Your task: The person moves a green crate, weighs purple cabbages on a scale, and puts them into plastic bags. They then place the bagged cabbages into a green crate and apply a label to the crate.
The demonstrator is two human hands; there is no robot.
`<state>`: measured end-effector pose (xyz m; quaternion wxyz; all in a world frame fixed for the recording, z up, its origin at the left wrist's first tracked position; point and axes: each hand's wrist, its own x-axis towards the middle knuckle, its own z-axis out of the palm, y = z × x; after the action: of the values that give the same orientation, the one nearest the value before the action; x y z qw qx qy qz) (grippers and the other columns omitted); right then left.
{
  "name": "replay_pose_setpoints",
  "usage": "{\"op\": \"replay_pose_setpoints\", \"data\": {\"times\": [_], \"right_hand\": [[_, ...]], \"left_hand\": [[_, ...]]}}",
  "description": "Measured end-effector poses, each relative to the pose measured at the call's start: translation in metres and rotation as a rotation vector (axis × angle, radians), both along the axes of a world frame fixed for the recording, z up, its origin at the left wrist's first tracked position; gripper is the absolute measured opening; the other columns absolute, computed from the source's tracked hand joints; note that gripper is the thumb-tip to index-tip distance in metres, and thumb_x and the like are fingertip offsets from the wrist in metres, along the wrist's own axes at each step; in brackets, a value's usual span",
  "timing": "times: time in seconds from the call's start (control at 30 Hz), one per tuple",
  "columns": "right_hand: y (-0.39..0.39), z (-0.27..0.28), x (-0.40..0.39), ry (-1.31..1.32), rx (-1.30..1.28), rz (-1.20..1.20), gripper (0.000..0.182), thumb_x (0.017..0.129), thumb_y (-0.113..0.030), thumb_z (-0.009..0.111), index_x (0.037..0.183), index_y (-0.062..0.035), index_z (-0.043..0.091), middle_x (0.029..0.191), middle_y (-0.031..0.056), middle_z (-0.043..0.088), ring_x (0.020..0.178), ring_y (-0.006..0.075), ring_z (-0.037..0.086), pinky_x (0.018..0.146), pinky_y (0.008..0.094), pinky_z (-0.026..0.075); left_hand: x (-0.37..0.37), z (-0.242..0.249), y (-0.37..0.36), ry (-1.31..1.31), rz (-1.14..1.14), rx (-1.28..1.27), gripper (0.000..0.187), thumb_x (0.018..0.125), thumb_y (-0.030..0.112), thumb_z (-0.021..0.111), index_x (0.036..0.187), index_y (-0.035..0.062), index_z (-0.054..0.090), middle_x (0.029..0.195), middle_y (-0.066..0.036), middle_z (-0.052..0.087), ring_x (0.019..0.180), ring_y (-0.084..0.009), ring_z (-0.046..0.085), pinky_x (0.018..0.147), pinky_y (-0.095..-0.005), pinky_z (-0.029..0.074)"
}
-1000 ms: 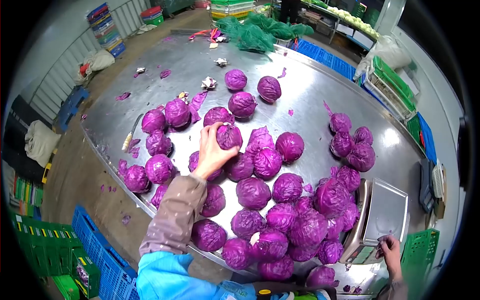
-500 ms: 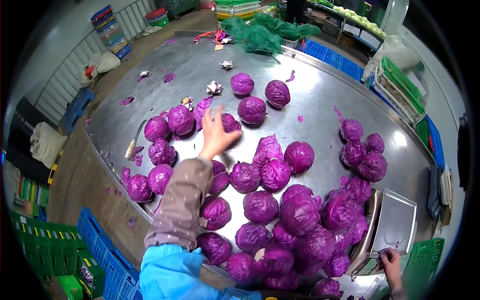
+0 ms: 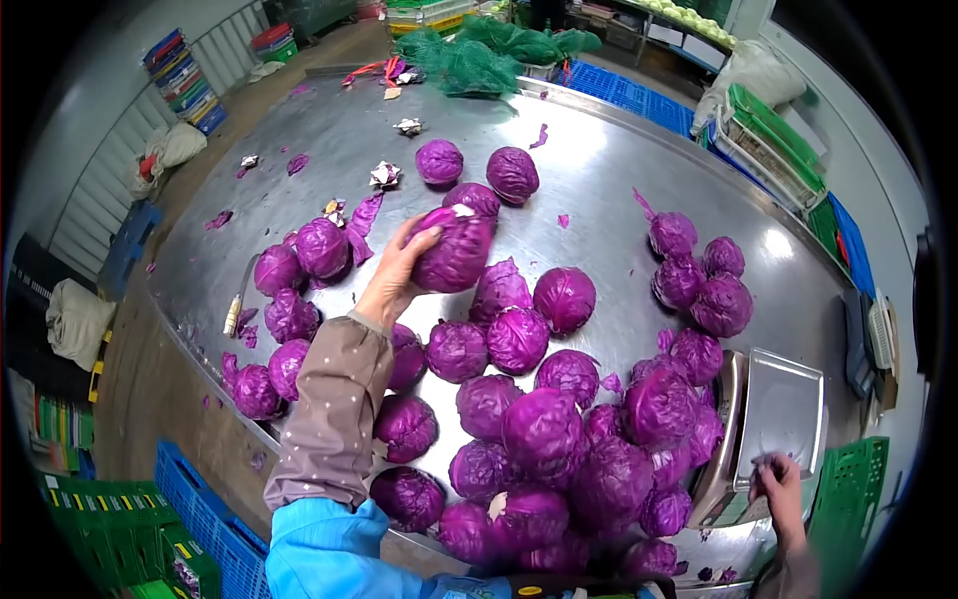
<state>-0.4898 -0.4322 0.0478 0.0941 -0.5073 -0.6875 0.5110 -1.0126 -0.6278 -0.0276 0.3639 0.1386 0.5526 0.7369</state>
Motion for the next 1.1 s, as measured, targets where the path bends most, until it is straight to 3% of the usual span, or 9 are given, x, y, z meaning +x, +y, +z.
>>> {"op": "replay_pose_setpoints", "data": {"times": [0.13, 0.2, 0.3, 0.4, 0.53, 0.6, 0.67, 0.8, 1.1], "right_hand": [[-0.029, 0.019, -0.077, 0.137, 0.067, 0.149, 0.035, 0.075, -0.001, 0.054, 0.109, 0.0027, 0.047, 0.091, 0.01, 0.056, 0.069, 0.0124, 0.056, 0.056, 0.0221, 0.046], [-0.05, 0.024, -0.121, 0.488, 0.018, 0.143, 0.067, 0.07, -0.001, 0.06, 0.129, -0.0045, 0.029, 0.12, 0.0128, 0.042, 0.092, 0.0168, 0.053, 0.068, 0.0248, 0.048], [-0.058, 0.029, -0.151, 0.805, -0.123, 0.162, 0.104, 0.061, -0.022, 0.077, 0.138, -0.0119, 0.008, 0.136, 0.0117, 0.022, 0.113, 0.0229, 0.041, 0.084, 0.0316, 0.044], [-0.043, 0.007, -0.122, 0.962, -0.323, -0.101, 0.082, 0.068, -0.037, 0.071, 0.132, -0.012, 0.028, 0.128, 0.0103, 0.038, 0.117, 0.0239, 0.039, 0.094, 0.0378, 0.039], [-0.002, -0.033, -0.039, 1.163, -0.503, -0.382, 0.061, 0.073, -0.033, 0.067, 0.124, -0.012, 0.041, 0.125, 0.0086, 0.044, 0.116, 0.0247, 0.042, 0.101, 0.043, 0.031], [0.009, -0.032, -0.005, 0.996, -0.243, -0.484, 0.059, 0.074, -0.029, 0.065, 0.124, -0.008, 0.041, 0.123, 0.01, 0.044, 0.111, 0.0239, 0.046, 0.096, 0.0399, 0.037], [0.027, -0.038, 0.02, 0.814, -0.01, -0.518, 0.059, 0.075, -0.026, 0.065, 0.124, -0.0053, 0.04, 0.12, 0.011, 0.046, 0.108, 0.0226, 0.048, 0.092, 0.0373, 0.04], [0.057, -0.072, 0.063, 0.156, 0.562, -0.474, 0.062, 0.073, -0.017, 0.067, 0.124, 0.0029, 0.036, 0.109, 0.0133, 0.051, 0.097, 0.02, 0.053, 0.084, 0.03, 0.044], [0.037, -0.037, 0.077, 0.101, 0.418, -0.552, 0.058, 0.081, -0.033, 0.057, 0.124, 0.0, 0.035, 0.118, 0.0195, 0.046, 0.103, 0.0216, 0.049, 0.086, 0.0311, 0.04]], "left_hand": [[0.081, 0.053, 0.025, -0.26, -0.296, 0.25, 0.062, 0.076, 0.037, 0.06, 0.126, 0.0111, 0.035, 0.118, -0.013, 0.046, 0.106, -0.0251, 0.049, 0.086, -0.0467, 0.045], [0.125, 0.066, 0.039, -0.297, -0.491, 0.406, 0.064, 0.08, 0.042, 0.057, 0.131, 0.013, 0.03, 0.128, -0.012, 0.038, 0.115, -0.0276, 0.042, 0.092, -0.0523, 0.038], [0.193, 0.092, 0.046, -0.317, -0.637, 0.447, 0.074, 0.079, 0.048, 0.054, 0.135, 0.0149, 0.018, 0.135, -0.016, 0.026, 0.123, -0.0319, 0.03, 0.098, -0.0529, 0.029], [0.228, 0.089, 0.047, -0.187, -0.778, 0.424, 0.082, 0.078, 0.048, 0.055, 0.136, 0.0169, 0.007, 0.138, -0.02, 0.013, 0.128, -0.034, 0.018, 0.101, -0.0518, 0.025], [0.2, 0.07, 0.045, 0.163, -0.716, 0.296, 0.072, 0.079, 0.033, 0.06, 0.134, 0.0102, 0.018, 0.134, -0.02, 0.025, 0.121, -0.0316, 0.033, 0.098, -0.0453, 0.034], [0.17, 0.068, 0.034, 0.279, -0.564, 0.168, 0.057, 0.081, 0.02, 0.057, 0.128, 0.0052, 0.03, 0.124, -0.016, 0.04, 0.111, -0.0236, 0.045, 0.094, -0.0366, 0.04], [0.135, 0.048, 0.029, 0.058, -0.388, 0.1, 0.045, 0.083, 0.015, 0.054, 0.123, 0.0037, 0.037, 0.117, -0.014, 0.047, 0.103, -0.0216, 0.051, 0.088, -0.0354, 0.043], [0.076, 0.018, 0.013, 0.189, -0.146, -0.099, 0.042, 0.084, 0.024, 0.053, 0.121, 0.0054, 0.042, 0.113, -0.009, 0.049, 0.1, -0.0184, 0.052, 0.084, -0.0337, 0.043], [0.032, -0.021, 0.027, 0.108, -0.139, -0.089, 0.041, 0.086, 0.022, 0.053, 0.122, 0.0067, 0.042, 0.123, -0.011, 0.045, 0.104, -0.0214, 0.05, 0.087, -0.0334, 0.042]]}}
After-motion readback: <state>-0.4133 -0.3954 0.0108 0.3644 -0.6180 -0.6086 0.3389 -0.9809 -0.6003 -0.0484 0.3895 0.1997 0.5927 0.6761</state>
